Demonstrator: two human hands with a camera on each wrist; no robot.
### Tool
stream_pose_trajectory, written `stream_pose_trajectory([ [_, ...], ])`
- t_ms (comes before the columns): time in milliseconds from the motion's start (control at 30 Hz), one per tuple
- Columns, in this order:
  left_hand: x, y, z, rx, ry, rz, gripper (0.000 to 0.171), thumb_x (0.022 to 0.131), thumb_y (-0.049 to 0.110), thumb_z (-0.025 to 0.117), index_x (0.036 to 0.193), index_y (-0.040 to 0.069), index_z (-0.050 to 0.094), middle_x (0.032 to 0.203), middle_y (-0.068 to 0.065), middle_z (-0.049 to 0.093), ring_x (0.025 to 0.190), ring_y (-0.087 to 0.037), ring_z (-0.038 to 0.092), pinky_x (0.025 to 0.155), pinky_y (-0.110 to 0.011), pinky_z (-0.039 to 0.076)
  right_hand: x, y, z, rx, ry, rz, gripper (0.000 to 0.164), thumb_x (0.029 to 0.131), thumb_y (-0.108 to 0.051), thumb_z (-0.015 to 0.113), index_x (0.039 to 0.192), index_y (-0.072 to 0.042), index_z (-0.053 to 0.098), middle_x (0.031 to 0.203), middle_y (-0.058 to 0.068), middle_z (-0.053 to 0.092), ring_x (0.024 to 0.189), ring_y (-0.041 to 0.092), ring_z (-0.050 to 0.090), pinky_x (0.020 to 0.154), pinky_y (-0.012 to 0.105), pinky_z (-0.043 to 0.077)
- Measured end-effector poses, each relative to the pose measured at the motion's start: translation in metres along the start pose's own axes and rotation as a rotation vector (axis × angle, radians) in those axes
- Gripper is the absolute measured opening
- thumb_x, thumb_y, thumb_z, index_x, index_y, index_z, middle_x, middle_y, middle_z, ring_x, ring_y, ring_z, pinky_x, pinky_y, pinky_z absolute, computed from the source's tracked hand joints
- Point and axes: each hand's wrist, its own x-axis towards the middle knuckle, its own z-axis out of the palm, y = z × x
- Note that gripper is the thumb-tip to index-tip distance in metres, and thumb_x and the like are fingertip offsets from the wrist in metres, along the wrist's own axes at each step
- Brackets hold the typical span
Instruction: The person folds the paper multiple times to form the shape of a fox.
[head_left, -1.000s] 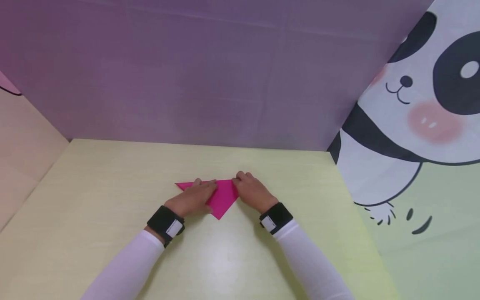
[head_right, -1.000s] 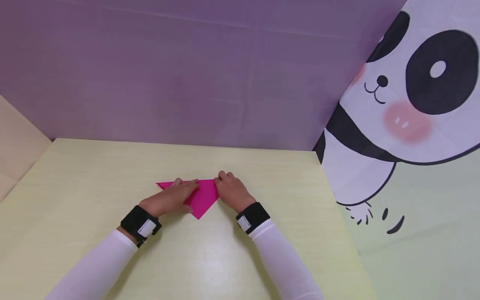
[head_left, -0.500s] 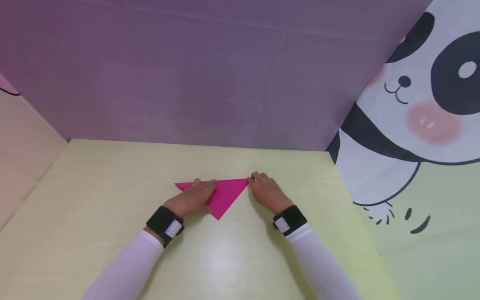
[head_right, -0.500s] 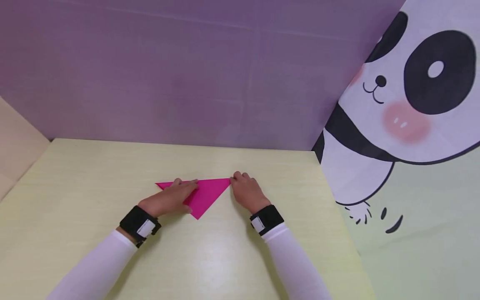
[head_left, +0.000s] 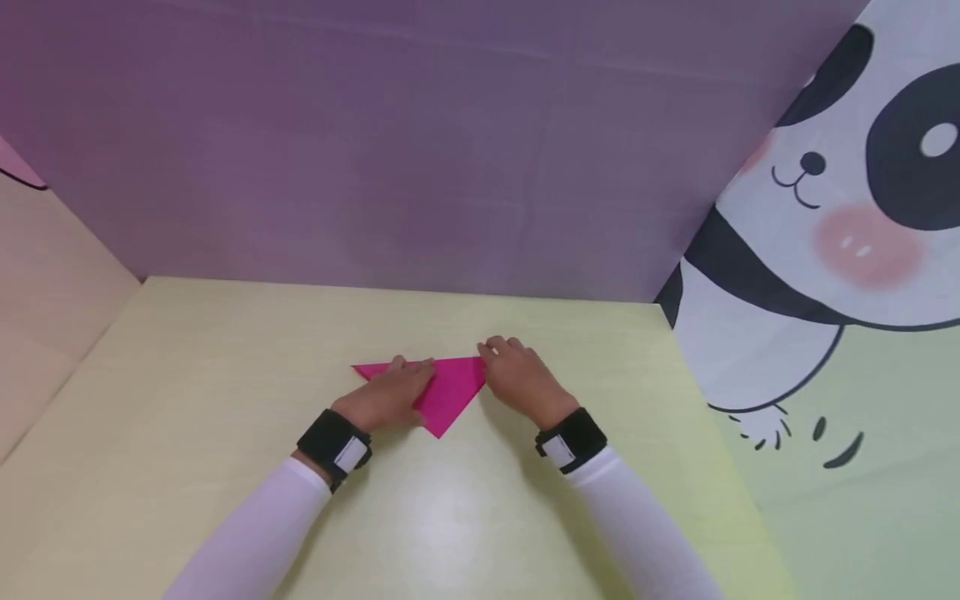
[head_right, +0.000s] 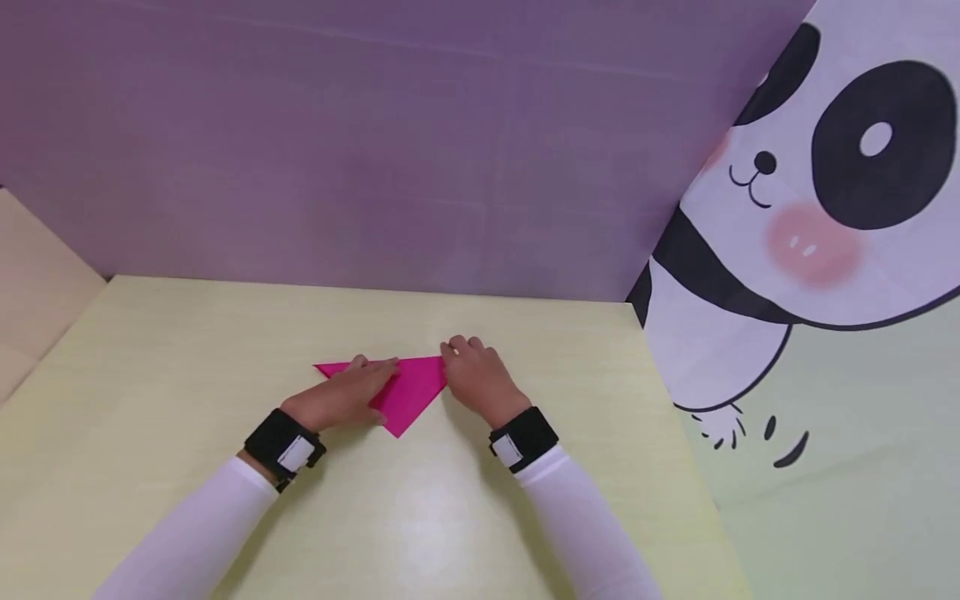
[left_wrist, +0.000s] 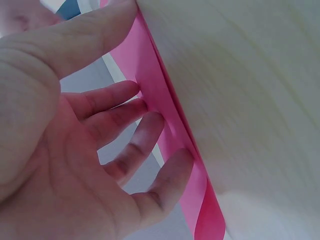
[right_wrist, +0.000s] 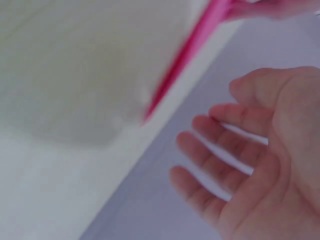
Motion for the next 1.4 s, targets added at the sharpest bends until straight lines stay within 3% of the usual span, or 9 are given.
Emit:
stream_pose_trajectory([
  [133, 0.004, -0.003, 0.000, 0.007, 0.007, 0.015, 0.089, 0.075, 0.028, 0.082, 0.148, 0.011, 0.035, 0.142, -0.005, 0.048, 0.119, -0.022, 0.045, 0.089, -0.032, 0.050, 0.019, -0.022, -0.004, 0.031, -0.029, -0.108, 0.044, 0.091, -0.020, 0.066, 0.132, -0.007, 0.057, 0.124, 0.008, 0.060, 0.104, 0.023, 0.060, 0.080, 0.031, 0.057],
  [333, 0.006, -0.005, -0.001, 0.008, 0.022, 0.034, 0.087, 0.074, 0.030, 0.083, 0.146, 0.013, 0.038, 0.137, -0.003, 0.051, 0.114, -0.022, 0.047, 0.089, -0.031, 0.050, 0.033, -0.042, 0.003, 0.026, -0.174, -0.089, 0.041, 0.091, -0.023, 0.066, 0.130, -0.012, 0.058, 0.118, 0.005, 0.057, 0.103, 0.019, 0.056, 0.086, 0.026, 0.054],
  [600, 0.005, -0.005, -0.003, 0.003, 0.042, 0.041, 0.084, 0.074, 0.031, 0.082, 0.144, 0.013, 0.040, 0.136, -0.002, 0.051, 0.117, -0.021, 0.047, 0.093, -0.033, 0.050, 0.035, -0.049, 0.009, -0.014, -0.167, -0.043, 0.044, 0.096, -0.028, 0.058, 0.136, -0.012, 0.052, 0.120, 0.004, 0.054, 0.103, 0.018, 0.052, 0.092, 0.026, 0.050],
  [767, 0.008, -0.005, -0.001, 0.011, 0.068, 0.053, 0.061, 0.087, 0.028, 0.068, 0.141, 0.011, 0.046, 0.131, -0.002, 0.055, 0.108, -0.019, 0.049, 0.089, -0.031, 0.048, 0.035, -0.052, 0.011, -0.034, -0.155, -0.029, 0.042, 0.097, -0.028, 0.055, 0.135, -0.012, 0.053, 0.118, 0.004, 0.055, 0.099, 0.018, 0.053, 0.087, 0.025, 0.051],
  [867, 0.011, -0.004, 0.003, 0.092, 0.122, 0.078, 0.048, 0.091, 0.023, 0.062, 0.135, 0.008, 0.052, 0.124, -0.004, 0.060, 0.101, -0.019, 0.051, 0.086, -0.030, 0.048, 0.035, -0.053, 0.012, -0.045, -0.150, -0.028, 0.041, 0.097, -0.028, 0.053, 0.135, -0.012, 0.054, 0.117, 0.004, 0.056, 0.098, 0.018, 0.053, 0.085, 0.025, 0.051],
  [1100, 0.010, 0.001, 0.012, 0.433, 0.304, 0.151, 0.040, 0.085, 0.022, 0.070, 0.120, 0.005, 0.062, 0.110, -0.007, 0.067, 0.095, -0.024, 0.054, 0.076, -0.036, 0.052, 0.036, -0.054, 0.013, -0.048, -0.118, -0.015, 0.038, 0.097, -0.026, 0.052, 0.133, -0.014, 0.057, 0.114, 0.003, 0.057, 0.096, 0.018, 0.055, 0.079, 0.027, 0.054],
  [1233, 0.007, 0.002, 0.016, 0.485, 0.347, 0.164, 0.036, 0.088, 0.020, 0.066, 0.120, 0.003, 0.063, 0.111, -0.009, 0.067, 0.094, -0.025, 0.055, 0.075, -0.038, 0.055, 0.034, -0.055, 0.012, -0.056, -0.102, -0.018, 0.035, 0.097, -0.025, 0.052, 0.130, -0.015, 0.059, 0.112, 0.003, 0.059, 0.094, 0.018, 0.057, 0.074, 0.028, 0.055],
  [1400, 0.004, 0.002, 0.017, 0.524, 0.384, 0.193, 0.034, 0.086, 0.017, 0.071, 0.115, 0.002, 0.065, 0.107, -0.010, 0.068, 0.089, -0.024, 0.056, 0.074, -0.031, 0.054, 0.034, -0.056, 0.011, -0.073, -0.122, -0.015, 0.036, 0.097, -0.026, 0.053, 0.131, -0.015, 0.058, 0.115, 0.004, 0.059, 0.095, 0.018, 0.058, 0.076, 0.028, 0.056],
])
